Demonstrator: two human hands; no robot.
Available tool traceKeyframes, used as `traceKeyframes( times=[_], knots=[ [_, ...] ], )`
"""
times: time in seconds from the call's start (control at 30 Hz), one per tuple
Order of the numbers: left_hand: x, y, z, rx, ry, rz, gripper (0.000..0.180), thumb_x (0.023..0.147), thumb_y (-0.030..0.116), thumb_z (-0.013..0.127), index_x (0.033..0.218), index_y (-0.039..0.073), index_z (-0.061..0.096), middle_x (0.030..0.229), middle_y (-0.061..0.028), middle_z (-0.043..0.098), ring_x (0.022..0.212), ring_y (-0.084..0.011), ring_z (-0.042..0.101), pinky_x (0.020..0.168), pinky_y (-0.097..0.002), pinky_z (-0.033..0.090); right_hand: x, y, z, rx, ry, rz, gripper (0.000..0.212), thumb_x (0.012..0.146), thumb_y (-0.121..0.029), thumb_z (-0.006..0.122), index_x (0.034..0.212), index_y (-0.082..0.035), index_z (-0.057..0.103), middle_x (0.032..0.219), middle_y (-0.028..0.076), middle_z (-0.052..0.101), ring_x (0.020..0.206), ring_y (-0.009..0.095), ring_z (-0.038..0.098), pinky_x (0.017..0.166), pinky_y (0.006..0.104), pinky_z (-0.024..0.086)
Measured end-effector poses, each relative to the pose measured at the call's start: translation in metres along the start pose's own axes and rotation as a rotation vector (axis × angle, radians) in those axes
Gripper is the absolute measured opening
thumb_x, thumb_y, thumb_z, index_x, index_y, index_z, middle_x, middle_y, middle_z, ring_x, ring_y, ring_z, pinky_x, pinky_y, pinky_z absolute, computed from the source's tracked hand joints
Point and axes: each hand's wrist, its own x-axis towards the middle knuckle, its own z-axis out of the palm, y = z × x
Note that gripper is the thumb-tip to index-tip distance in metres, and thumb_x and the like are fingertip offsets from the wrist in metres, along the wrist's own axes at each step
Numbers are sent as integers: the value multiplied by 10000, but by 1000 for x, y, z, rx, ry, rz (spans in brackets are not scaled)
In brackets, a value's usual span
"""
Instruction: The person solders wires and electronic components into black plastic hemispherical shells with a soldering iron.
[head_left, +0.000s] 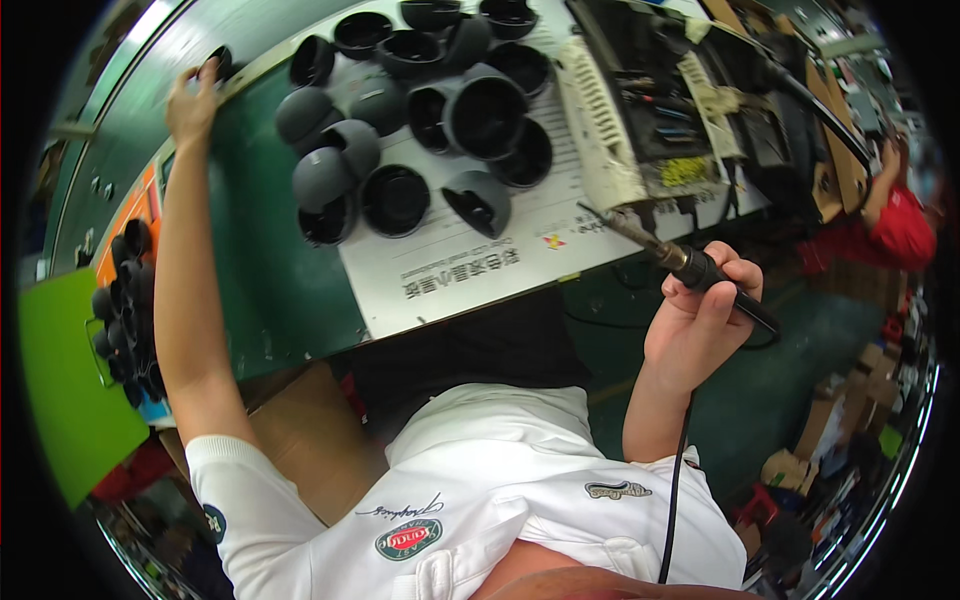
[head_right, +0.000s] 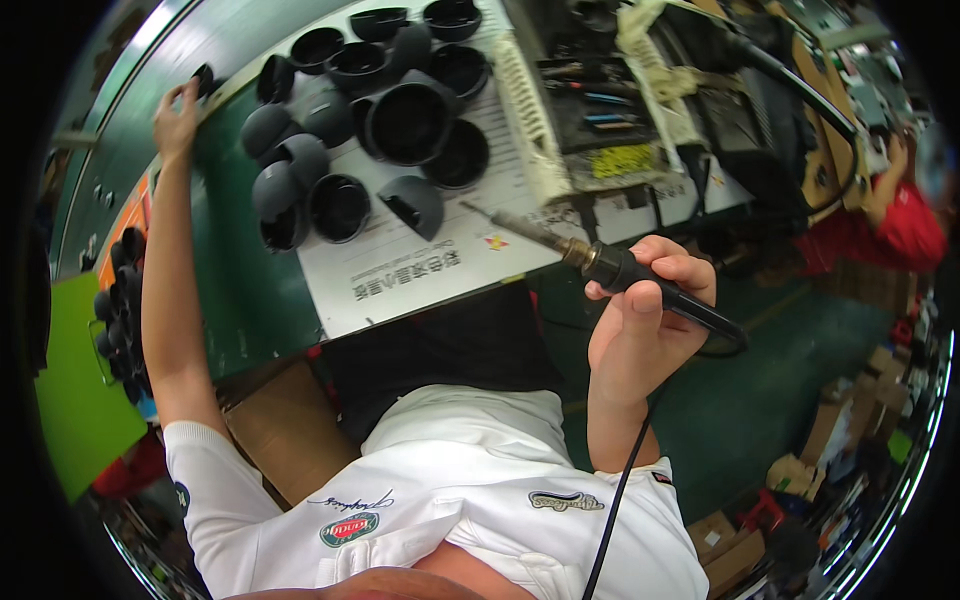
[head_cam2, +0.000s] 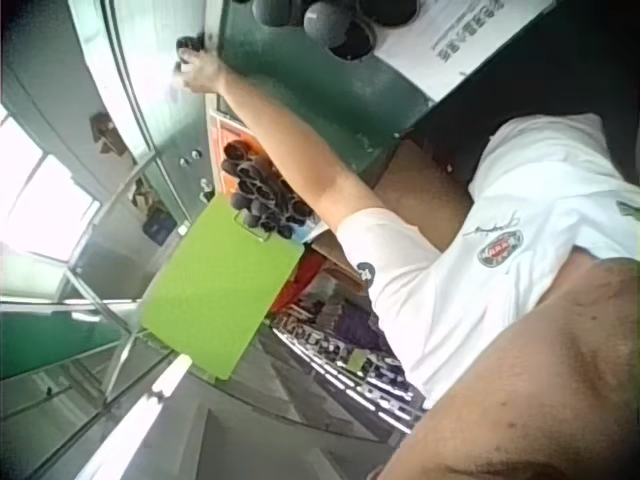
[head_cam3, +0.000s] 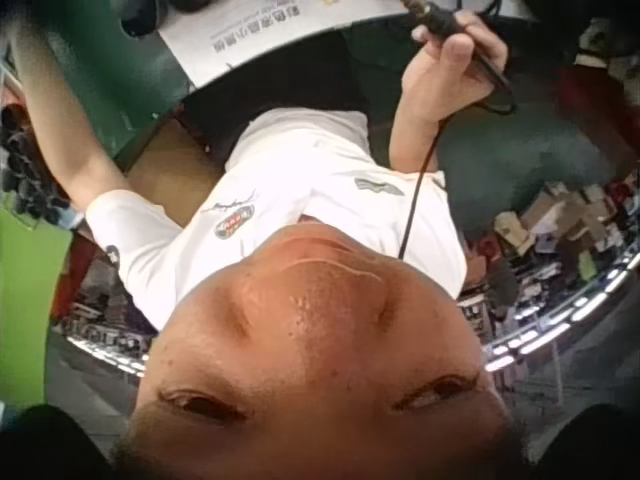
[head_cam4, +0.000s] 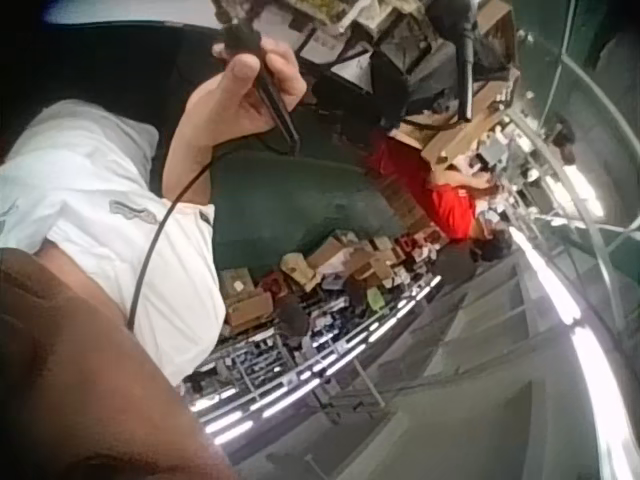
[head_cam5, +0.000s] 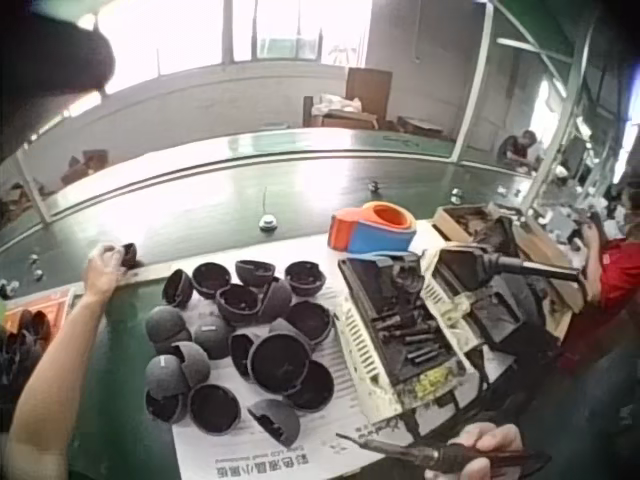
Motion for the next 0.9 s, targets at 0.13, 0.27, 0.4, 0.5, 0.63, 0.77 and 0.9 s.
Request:
traceKeyframes(
  times=[0.13, 0.27, 0.4, 0.5, 0.63, 0.77, 0.9],
  knots=[
    [-37, 83, -23, -376, 89, 8, 319, 895, 321, 533, 1014, 52, 654, 981, -143, 647, 944, -253, 587, 881, -333, 415, 12, -3, -31, -218, 174, -266, 285, 827, -193, 678, 948, -9, 495, 909, 135, 546, 635, 175, 561, 508, 263, 494],
    [-96, 135, -105, -748, -48, -131, 250, 928, 171, 490, 1026, -16, 625, 973, -95, 635, 930, -164, 579, 829, -285, 439, 25, -2, -26, -300, 167, -337, 205, 834, -111, 657, 906, 27, 522, 846, 136, 581, 580, 168, 564, 515, 255, 500],
    [-159, 154, -149, -1031, -4, -211, 225, 938, 145, 485, 852, -40, 579, 838, -90, 596, 775, -161, 562, 730, -277, 465, 28, 1, -30, -370, 246, -320, 154, 811, -35, 661, 868, 42, 540, 870, 160, 601, 604, 162, 577, 524, 254, 523],
    [-198, 168, -163, -958, -45, -159, 151, 908, 128, 540, 856, -10, 572, 855, -79, 594, 774, -144, 556, 715, -265, 462, 26, -5, -44, -463, 166, -444, 154, 816, -16, 647, 888, 44, 524, 915, 182, 595, 671, 183, 578, 553, 255, 528],
    [-200, 193, -158, -724, -109, 118, 347, 776, 213, 702, 1039, 19, 585, 932, -95, 614, 902, -204, 566, 761, -310, 455, 23, -13, -41, -563, 98, -505, 137, 835, -16, 625, 897, 37, 515, 942, 194, 586, 689, 197, 572, 570, 257, 513],
    [-197, 204, -164, -479, -110, 287, 516, 747, 257, 728, 1182, 46, 549, 1114, -136, 579, 989, -247, 564, 801, -326, 450, 13, -16, -43, -391, 78, -370, 136, 871, -112, 608, 895, -13, 517, 942, 158, 562, 617, 145, 495, 540, 223, 424],
    [-193, 184, -140, -497, -249, 163, 509, 748, 275, 726, 1163, 33, 558, 1037, -128, 623, 947, -232, 589, 811, -316, 449, -6, -11, -28, -239, -15, -239, 159, 884, -172, 603, 926, -49, 510, 933, 111, 495, 623, 119, 457, 526, 219, 374]
  ],
)
